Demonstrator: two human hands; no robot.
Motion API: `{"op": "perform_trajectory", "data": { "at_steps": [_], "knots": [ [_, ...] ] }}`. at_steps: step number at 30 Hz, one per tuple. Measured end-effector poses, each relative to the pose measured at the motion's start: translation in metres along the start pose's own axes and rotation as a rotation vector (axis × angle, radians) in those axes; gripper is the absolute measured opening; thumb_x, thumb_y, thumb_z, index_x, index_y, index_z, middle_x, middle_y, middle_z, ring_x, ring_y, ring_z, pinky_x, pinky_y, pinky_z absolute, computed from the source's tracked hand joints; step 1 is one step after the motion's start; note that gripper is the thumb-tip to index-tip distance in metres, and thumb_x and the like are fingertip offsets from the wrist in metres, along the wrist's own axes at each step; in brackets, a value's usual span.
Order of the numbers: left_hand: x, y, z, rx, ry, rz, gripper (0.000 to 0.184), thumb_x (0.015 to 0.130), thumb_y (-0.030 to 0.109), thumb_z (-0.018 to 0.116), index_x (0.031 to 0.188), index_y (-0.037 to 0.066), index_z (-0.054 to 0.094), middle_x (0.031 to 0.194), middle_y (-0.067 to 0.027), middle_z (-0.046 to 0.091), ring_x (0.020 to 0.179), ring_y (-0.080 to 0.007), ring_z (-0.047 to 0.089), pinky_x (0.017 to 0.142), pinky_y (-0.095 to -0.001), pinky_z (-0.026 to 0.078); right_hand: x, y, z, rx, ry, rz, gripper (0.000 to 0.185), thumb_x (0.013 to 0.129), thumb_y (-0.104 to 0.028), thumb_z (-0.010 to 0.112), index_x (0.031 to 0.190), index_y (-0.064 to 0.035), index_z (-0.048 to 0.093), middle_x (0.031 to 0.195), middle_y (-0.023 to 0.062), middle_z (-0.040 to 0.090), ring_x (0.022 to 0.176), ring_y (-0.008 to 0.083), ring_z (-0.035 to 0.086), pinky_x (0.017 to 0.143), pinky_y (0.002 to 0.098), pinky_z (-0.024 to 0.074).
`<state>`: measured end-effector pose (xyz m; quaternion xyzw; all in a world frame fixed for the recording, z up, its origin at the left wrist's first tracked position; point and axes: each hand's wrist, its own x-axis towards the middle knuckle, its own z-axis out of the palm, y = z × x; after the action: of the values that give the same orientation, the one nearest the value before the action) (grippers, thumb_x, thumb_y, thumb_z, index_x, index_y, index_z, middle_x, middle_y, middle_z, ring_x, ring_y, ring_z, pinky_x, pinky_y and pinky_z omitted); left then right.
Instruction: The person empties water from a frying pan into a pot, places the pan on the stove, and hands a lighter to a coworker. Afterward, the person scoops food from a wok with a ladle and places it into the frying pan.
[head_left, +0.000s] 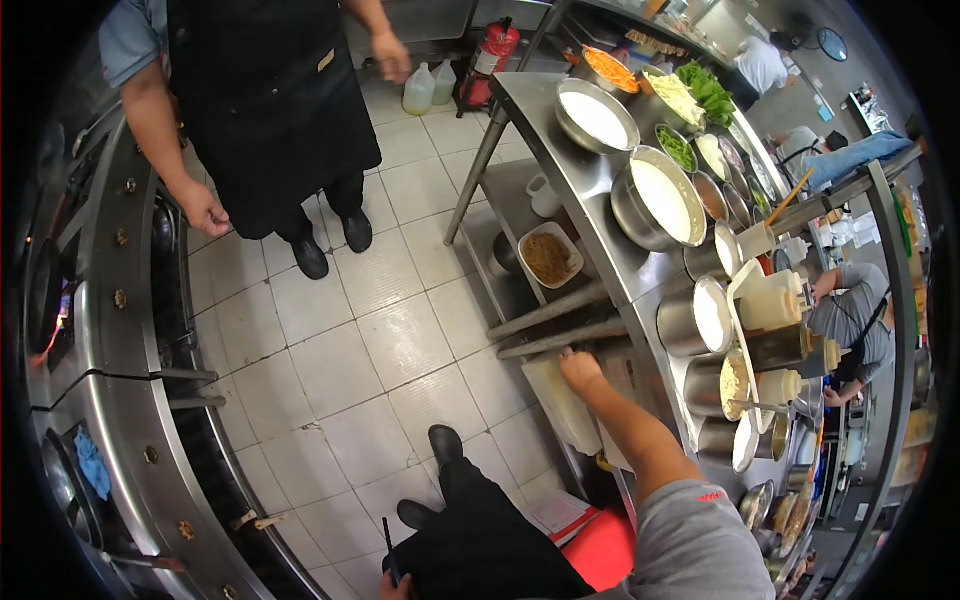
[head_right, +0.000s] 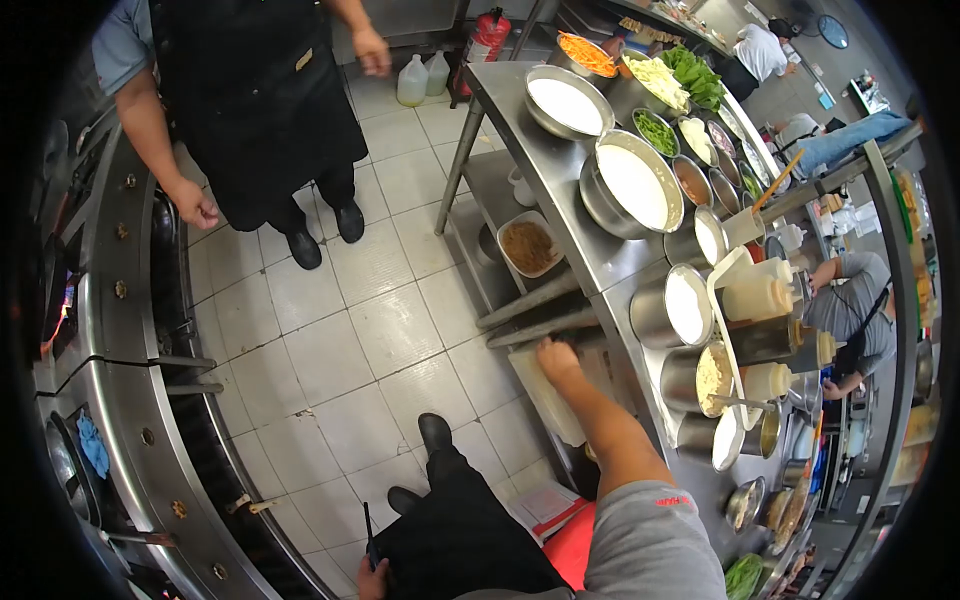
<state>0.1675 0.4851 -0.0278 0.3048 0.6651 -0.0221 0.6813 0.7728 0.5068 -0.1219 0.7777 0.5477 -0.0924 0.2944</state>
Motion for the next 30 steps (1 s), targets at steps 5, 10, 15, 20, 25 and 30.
{"op": "perform_trajectory", "data": {
  "at_steps": [5,10,15,20,25,30],
  "knots": [
    [0.0,-0.005,0.003,-0.072,0.005,0.056,0.03,0.085,0.023,0.059,0.107,0.007,0.048,0.058,-0.0009,0.049,0.045,-0.0102,0.045,0.041,-0.0239,0.037,0.007,0.001,0.004,-0.058,0.033,-0.097,0.018,0.08,-0.015,0.048,0.09,-0.0076,0.061,0.09,0.013,0.057,0.074,0.0246,0.063,0.063,0.0356,0.0499],
    [0.001,-0.013,0.004,-0.107,-0.015,0.05,0.028,0.084,0.024,0.059,0.104,0.008,0.048,0.058,-0.0003,0.049,0.044,-0.0102,0.045,0.04,-0.0238,0.037,0.008,0.003,0.021,-0.095,0.096,-0.132,0.015,0.077,-0.014,0.05,0.083,-0.0083,0.062,0.09,0.014,0.057,0.072,0.025,0.062,0.063,0.0371,0.049],
    [-0.006,-0.011,0.009,-0.143,0.016,0.052,0.027,0.084,0.026,0.059,0.103,0.009,0.049,0.057,-0.0002,0.048,0.044,-0.0102,0.045,0.04,-0.0235,0.036,0.015,-0.001,0.027,-0.158,0.11,-0.123,0.016,0.075,-0.015,0.051,0.079,-0.0083,0.064,0.089,0.0137,0.056,0.074,0.0254,0.061,0.064,0.0376,0.0485],
    [-0.014,-0.009,0.013,-0.053,0.024,0.063,0.029,0.084,0.029,0.059,0.103,0.01,0.049,0.055,0.0,0.047,0.043,-0.0101,0.044,0.039,-0.0235,0.036,0.013,-0.023,-0.003,-0.168,0.066,-0.131,0.017,0.076,-0.013,0.05,0.079,-0.0052,0.065,0.092,0.0121,0.057,0.082,0.0245,0.059,0.064,0.0349,0.0478],
    [-0.004,-0.024,0.009,-0.103,0.011,0.041,0.035,0.085,0.033,0.056,0.109,0.009,0.049,0.06,-0.0022,0.051,0.045,-0.0119,0.045,0.04,-0.0245,0.038,0.023,-0.043,0.001,-0.101,0.015,0.015,0.019,0.077,-0.013,0.05,0.085,-0.0042,0.065,0.093,0.0102,0.059,0.083,0.0239,0.058,0.068,0.0337,0.0475],
    [-0.005,-0.019,0.007,-0.22,-0.018,0.046,0.022,0.083,0.014,0.057,0.098,0.006,0.044,0.063,-0.0023,0.048,0.051,-0.0135,0.05,0.045,-0.0275,0.044,-0.002,-0.077,-0.054,-0.148,-0.077,-0.153,0.024,0.076,-0.013,0.052,0.095,-0.0051,0.063,0.095,0.0096,0.06,0.087,0.024,0.058,0.069,0.0325,0.0479]
  ]
}}
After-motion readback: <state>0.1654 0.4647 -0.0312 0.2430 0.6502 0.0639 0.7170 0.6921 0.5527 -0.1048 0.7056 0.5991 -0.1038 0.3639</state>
